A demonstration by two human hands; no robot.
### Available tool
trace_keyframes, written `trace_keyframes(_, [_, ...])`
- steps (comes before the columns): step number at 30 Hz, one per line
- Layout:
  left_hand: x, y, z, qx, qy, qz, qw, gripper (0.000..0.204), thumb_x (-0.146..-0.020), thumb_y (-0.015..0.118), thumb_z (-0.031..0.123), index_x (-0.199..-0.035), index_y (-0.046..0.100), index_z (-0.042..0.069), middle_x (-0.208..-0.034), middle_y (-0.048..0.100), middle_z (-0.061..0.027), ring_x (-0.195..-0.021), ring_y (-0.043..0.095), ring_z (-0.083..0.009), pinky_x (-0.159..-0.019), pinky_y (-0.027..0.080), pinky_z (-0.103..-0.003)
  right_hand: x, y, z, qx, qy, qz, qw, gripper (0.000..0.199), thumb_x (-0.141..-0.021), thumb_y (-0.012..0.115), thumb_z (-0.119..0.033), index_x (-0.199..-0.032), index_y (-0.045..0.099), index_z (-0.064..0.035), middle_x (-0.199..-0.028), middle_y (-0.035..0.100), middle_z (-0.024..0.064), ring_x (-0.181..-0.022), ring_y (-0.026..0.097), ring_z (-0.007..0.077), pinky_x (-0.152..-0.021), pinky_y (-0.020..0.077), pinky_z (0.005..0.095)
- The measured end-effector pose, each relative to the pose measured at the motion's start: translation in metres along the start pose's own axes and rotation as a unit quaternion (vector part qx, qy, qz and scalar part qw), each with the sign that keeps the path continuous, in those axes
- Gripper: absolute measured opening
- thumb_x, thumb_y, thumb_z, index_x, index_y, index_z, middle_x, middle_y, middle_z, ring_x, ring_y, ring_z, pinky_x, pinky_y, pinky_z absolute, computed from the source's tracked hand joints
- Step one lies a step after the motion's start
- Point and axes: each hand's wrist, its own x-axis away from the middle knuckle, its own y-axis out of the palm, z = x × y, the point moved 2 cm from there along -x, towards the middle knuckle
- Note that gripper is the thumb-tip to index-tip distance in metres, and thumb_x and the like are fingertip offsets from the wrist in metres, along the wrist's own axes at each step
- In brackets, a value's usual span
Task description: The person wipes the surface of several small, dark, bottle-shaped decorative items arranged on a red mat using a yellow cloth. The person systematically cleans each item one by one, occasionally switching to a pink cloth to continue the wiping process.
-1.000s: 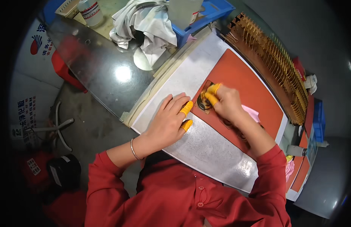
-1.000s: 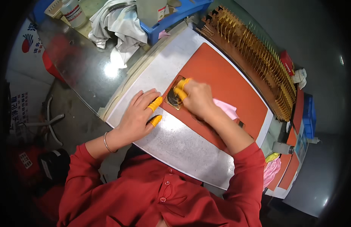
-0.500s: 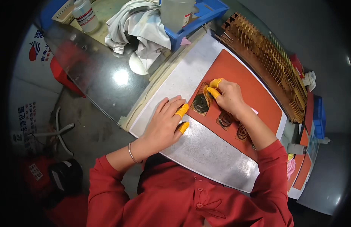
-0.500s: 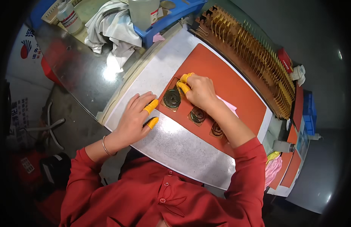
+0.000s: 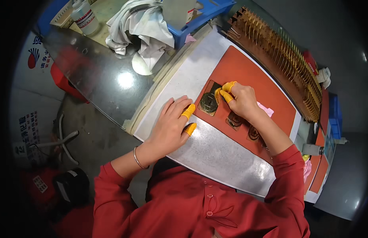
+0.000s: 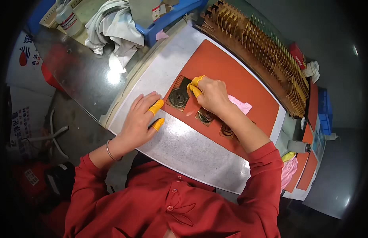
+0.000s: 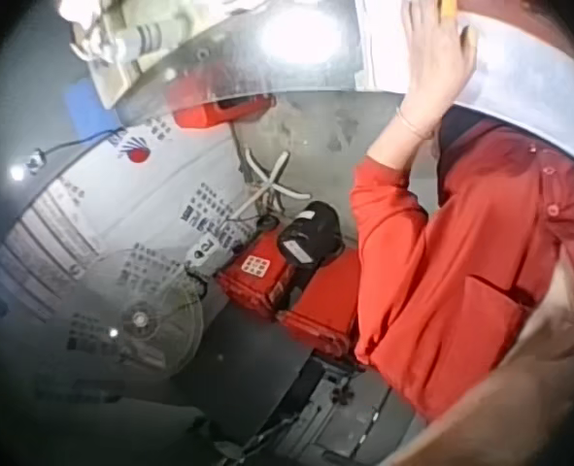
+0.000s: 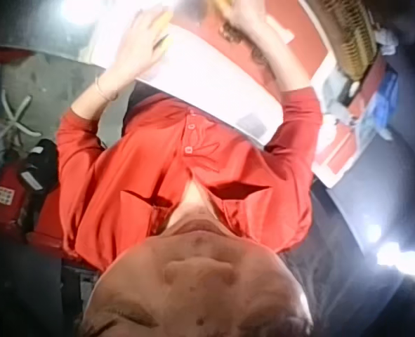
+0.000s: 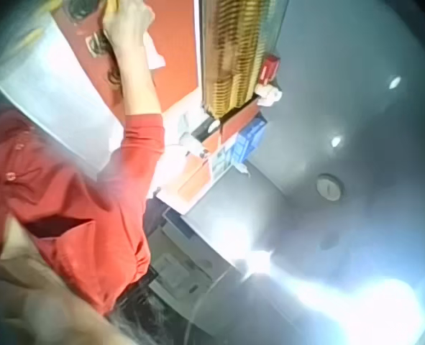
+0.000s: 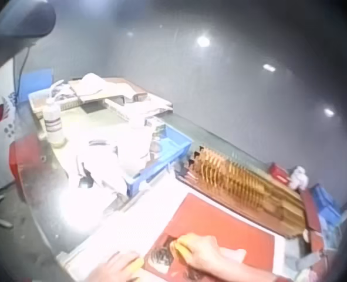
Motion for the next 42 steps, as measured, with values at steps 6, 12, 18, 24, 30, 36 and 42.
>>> trace_keyframes(6, [0.0, 0.0, -0.001, -0.003, 0.009, -0.001, 1.0, 0.041, -0.074, 0.066, 0.008, -0.111, 0.054, -0.003, -0.126, 0.047, -0.0162, -0.125, 0.041, -0.0337, -0.105, 0.029, -0.049, 0.02, 0.008, -0.011, -0.036, -0.039, 0.03, 0.998, 0.011, -0.073, 0.067, -0.017, -0.076, 0.065, -0.0068, -0.069, 0.061, 0.0116, -0.062, 0.061, 0.0293, -0.054, 0.049, 0.0405])
trace_keyframes(12, [0.002, 0.0, -0.002, -0.001, 0.01, 0.002, 1.0, 0.04, -0.074, 0.065, 0.008, -0.11, 0.054, -0.005, -0.127, 0.046, -0.0169, -0.124, 0.041, -0.0341, -0.105, 0.029, -0.049, 0.032, 0.013, -0.038, -0.025, -0.058, -0.003, 0.998, 0.008, -0.075, 0.068, -0.01, -0.082, 0.067, -0.0059, -0.075, 0.064, 0.0122, -0.064, 0.063, 0.0283, -0.056, 0.0501, 0.036])
trace_keyframes(18, [0.002, 0.001, -0.003, 0.004, 0.017, 0.007, 1.0, 0.039, -0.073, 0.066, 0.007, -0.109, 0.054, -0.005, -0.127, 0.046, -0.017, -0.125, 0.041, -0.0336, -0.105, 0.029, -0.049, 0.018, 0.012, -0.034, -0.026, -0.018, 0.018, 0.999, 0.009, -0.076, 0.068, -0.012, -0.082, 0.067, -0.006, -0.073, 0.064, 0.0136, -0.063, 0.063, 0.0297, -0.057, 0.0505, 0.0362])
trace_keyframes(24, [-0.001, 0.001, -0.004, -0.001, 0.018, 0.008, 1.0, 0.042, -0.073, 0.066, 0.007, -0.111, 0.053, -0.005, -0.127, 0.046, -0.0165, -0.124, 0.041, -0.0337, -0.105, 0.029, -0.049, 0.017, 0.021, -0.04, -0.038, -0.065, -0.008, 0.997, 0.01, -0.073, 0.069, -0.01, -0.081, 0.067, -0.0059, -0.07, 0.063, 0.0135, -0.061, 0.062, 0.0301, -0.054, 0.0492, 0.0373])
trace_keyframes(30, [0.003, 0.001, -0.005, 0.005, 0.014, 0.011, 1.0, 0.042, -0.073, 0.067, 0.008, -0.111, 0.054, -0.004, -0.125, 0.047, -0.0163, -0.123, 0.042, -0.0336, -0.105, 0.03, -0.049, 0.013, 0.019, -0.047, -0.061, -0.097, -0.016, 0.993, 0.01, -0.075, 0.068, -0.012, -0.082, 0.066, -0.0049, -0.072, 0.062, 0.0126, -0.063, 0.061, 0.0306, -0.055, 0.0488, 0.0378])
trace_keyframes(36, [0.004, 0.001, -0.005, 0.001, 0.023, 0.023, 0.999, 0.035, -0.073, 0.066, 0.01, -0.103, 0.057, -0.006, -0.121, 0.048, -0.0182, -0.121, 0.043, -0.0331, -0.104, 0.03, -0.048, 0.022, 0.018, -0.044, -0.049, -0.095, 0.014, 0.994, 0.009, -0.072, 0.067, -0.013, -0.072, 0.064, -0.005, -0.065, 0.06, 0.0121, -0.057, 0.059, 0.0302, -0.051, 0.0474, 0.0406])
trace_keyframes(42, [0.007, 0.002, -0.007, 0.001, 0.016, 0.026, 1.0, 0.039, -0.075, 0.066, 0.01, -0.109, 0.055, -0.004, -0.124, 0.048, -0.0167, -0.123, 0.043, -0.0326, -0.105, 0.03, -0.048, 0.02, 0.018, -0.043, -0.047, -0.051, 0.011, 0.998, 0.006, -0.074, 0.066, -0.012, -0.074, 0.065, -0.0055, -0.069, 0.061, 0.0116, -0.059, 0.06, 0.0296, -0.052, 0.0475, 0.0405])
